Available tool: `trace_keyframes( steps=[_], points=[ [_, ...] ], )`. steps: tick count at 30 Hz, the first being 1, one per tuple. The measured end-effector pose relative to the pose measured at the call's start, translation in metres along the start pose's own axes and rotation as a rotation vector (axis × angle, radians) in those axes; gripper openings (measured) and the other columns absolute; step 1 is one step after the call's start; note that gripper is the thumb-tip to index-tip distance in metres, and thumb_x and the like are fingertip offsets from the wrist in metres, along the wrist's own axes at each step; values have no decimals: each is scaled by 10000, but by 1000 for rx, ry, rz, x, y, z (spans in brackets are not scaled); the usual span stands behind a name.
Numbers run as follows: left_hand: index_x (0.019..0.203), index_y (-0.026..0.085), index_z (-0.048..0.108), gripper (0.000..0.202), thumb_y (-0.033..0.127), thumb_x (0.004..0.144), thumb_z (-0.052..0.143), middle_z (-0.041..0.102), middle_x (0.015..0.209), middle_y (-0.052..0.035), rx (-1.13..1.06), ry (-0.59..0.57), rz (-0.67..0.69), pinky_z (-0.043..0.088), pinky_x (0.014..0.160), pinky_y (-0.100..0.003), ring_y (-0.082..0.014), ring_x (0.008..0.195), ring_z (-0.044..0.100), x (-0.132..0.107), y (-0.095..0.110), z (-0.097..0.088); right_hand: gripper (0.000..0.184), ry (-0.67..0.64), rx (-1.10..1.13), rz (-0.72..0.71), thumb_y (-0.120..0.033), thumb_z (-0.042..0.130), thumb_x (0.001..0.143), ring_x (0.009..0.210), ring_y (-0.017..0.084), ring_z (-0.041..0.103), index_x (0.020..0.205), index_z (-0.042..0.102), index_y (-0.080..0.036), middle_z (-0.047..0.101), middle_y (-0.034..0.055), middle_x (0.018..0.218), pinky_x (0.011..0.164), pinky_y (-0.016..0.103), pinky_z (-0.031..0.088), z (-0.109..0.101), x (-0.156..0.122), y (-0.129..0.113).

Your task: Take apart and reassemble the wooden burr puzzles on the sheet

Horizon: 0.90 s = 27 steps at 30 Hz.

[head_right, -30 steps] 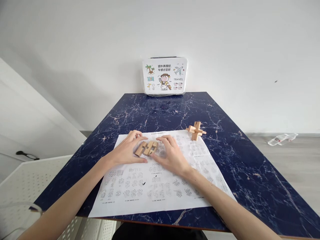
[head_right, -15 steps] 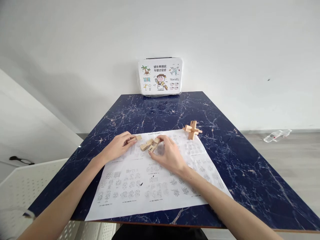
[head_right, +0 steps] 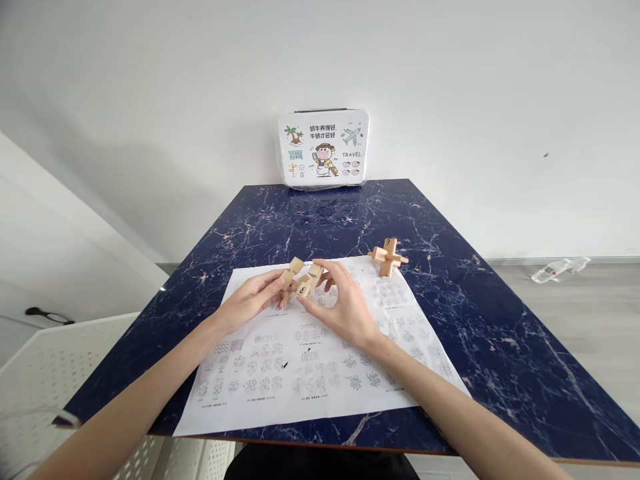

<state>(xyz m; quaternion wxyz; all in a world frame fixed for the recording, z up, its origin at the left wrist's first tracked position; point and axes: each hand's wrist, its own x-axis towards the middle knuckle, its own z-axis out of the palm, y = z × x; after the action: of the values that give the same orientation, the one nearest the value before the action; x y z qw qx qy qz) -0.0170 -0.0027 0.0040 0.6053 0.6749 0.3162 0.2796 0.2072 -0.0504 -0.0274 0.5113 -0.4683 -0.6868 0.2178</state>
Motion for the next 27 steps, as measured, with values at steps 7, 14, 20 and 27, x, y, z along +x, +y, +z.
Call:
trace_keyframes(
  steps=[7, 14, 20, 27],
  points=[
    [953, 187, 629, 396, 534, 1065, 474, 553, 878, -22, -140, 14, -53, 428, 652, -305, -108, 638, 444, -1, -4, 7, 558, -12, -46, -60, -407, 751, 896, 931, 273, 666, 1394, 537, -274, 680, 110, 1241, 869, 495, 595, -3, -2, -5],
    [1088, 193, 639, 402, 552, 1063, 460, 577, 813, -20, 206, 268, 7, 432, 661, -313, -147, 677, 497, -1, -3, 6, 568, 1, -53, -68, -367, 747, 904, 942, 248, 637, 1424, 535, -281, 619, 113, 1324, 906, 478, 585, -2, -2, -1],
    [984, 206, 630, 314, 445, 1078, 450, 674, 918, -59, 892, 441, 72, 479, 812, -387, -226, 852, 598, 0, -23, -9, 566, 36, -86, -6, -434, 744, 895, 908, 256, 644, 1400, 547, -270, 654, 105, 1212, 904, 494, 579, -2, 0, 3],
    [1139, 228, 632, 258, 454, 1015, 622, 548, 1249, -107, 1099, 422, 292, 448, 1073, -495, -301, 1226, 487, 0, -29, -3, 542, 25, -61, -23, -443, 737, 897, 903, 261, 648, 1375, 549, -270, 653, 114, 1210, 875, 496, 589, 0, 0, 2]
  ],
)
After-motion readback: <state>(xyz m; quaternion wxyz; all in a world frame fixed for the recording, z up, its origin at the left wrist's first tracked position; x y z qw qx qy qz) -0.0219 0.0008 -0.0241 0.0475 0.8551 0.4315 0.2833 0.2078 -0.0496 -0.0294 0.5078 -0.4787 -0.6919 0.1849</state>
